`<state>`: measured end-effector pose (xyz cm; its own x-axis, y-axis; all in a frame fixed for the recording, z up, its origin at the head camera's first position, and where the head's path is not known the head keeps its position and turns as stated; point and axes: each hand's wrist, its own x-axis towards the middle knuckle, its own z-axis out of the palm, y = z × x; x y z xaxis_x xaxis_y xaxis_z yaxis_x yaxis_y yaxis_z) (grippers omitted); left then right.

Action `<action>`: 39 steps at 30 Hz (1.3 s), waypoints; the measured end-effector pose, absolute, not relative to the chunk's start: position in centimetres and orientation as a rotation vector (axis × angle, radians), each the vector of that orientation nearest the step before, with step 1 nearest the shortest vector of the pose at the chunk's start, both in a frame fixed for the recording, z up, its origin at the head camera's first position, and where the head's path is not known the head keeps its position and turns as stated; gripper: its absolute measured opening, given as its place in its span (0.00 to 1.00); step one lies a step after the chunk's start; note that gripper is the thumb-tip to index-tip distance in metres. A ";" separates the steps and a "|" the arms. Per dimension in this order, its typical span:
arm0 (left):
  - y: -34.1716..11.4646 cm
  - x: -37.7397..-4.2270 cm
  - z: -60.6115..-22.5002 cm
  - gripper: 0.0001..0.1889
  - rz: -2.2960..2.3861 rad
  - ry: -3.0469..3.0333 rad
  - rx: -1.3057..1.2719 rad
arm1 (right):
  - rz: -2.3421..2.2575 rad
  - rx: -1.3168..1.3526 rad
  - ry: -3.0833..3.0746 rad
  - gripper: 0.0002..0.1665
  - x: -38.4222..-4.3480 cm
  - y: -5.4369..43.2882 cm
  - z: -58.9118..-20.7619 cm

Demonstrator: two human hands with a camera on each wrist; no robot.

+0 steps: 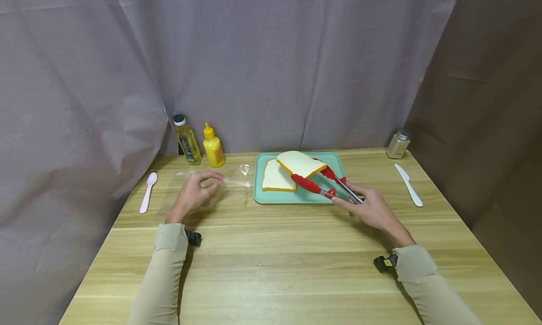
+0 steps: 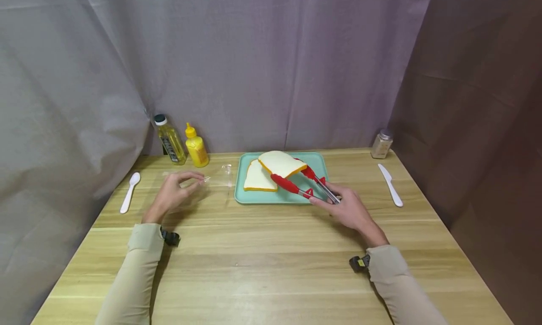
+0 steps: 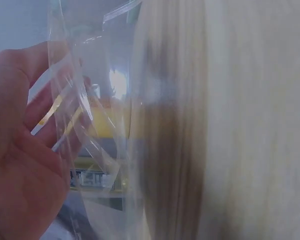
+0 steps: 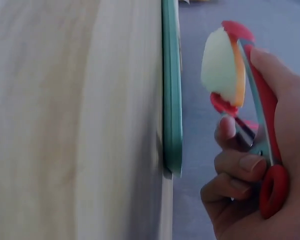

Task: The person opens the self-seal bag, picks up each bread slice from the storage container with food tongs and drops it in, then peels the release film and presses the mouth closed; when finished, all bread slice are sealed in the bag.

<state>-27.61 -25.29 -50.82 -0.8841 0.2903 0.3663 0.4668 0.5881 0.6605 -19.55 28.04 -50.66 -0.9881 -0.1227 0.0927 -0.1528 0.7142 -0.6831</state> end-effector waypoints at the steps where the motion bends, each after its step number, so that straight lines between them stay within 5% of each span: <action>1: -25.3 -27.7 -50.9 0.08 -1.169 -2.599 -0.633 | 1.168 0.251 -2.869 0.54 -19.7 27.8 -50.7; 39: -25.9 -27.4 -51.2 0.13 -1.246 -2.654 -0.685 | 1.200 0.725 -2.914 0.52 -21.9 20.8 -50.2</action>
<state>-27.37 -25.92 -51.22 -0.8885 0.3453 0.3024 0.4532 0.5559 0.6968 -21.93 20.76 -50.24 -0.8953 -0.4376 0.0828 -0.3691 0.6250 -0.6879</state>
